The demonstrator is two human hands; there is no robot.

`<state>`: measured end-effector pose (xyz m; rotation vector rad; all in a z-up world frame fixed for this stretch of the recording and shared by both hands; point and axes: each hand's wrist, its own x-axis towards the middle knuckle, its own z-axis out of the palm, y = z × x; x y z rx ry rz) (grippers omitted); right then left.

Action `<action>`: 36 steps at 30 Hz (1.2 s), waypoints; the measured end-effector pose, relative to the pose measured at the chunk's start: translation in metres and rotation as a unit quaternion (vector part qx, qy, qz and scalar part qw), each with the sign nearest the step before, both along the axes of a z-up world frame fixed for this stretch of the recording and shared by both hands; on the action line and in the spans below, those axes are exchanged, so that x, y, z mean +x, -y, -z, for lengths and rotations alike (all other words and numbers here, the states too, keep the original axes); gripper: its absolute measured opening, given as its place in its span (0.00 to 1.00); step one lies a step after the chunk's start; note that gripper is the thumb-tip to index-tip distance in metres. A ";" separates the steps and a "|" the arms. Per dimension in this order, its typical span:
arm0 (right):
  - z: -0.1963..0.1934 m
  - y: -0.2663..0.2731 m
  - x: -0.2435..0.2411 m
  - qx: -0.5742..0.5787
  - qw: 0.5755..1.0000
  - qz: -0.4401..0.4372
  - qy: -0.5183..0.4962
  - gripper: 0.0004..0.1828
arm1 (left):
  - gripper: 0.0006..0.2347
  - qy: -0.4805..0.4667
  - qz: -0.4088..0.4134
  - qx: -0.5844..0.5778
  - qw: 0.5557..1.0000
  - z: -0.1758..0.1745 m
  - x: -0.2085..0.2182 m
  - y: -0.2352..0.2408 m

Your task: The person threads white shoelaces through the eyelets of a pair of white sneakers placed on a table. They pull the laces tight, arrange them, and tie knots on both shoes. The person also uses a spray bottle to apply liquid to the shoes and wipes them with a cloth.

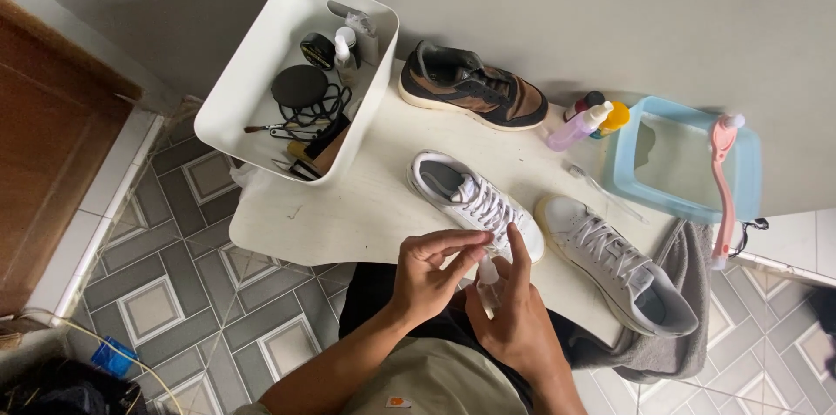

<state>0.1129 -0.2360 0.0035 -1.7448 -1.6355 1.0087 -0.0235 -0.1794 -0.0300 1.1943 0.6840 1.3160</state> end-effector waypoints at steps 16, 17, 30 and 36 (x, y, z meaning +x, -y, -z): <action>0.025 -0.003 -0.006 0.107 0.990 -0.040 -0.080 0.58 | 0.26 -0.165 0.091 0.129 0.973 -0.015 -0.017 0.004; 0.024 -0.005 -0.007 0.105 0.991 -0.037 -0.079 0.58 | 0.26 -0.164 0.095 0.128 0.974 -0.017 -0.016 0.004; 0.071 -0.013 0.048 0.246 0.962 0.114 0.018 0.34 | 0.10 -0.306 -0.134 0.248 0.909 -0.072 -0.040 -0.099; 0.133 -0.005 0.075 0.284 0.930 0.227 0.047 0.16 | 0.11 -0.451 -0.199 0.176 0.852 -0.042 -0.020 -0.152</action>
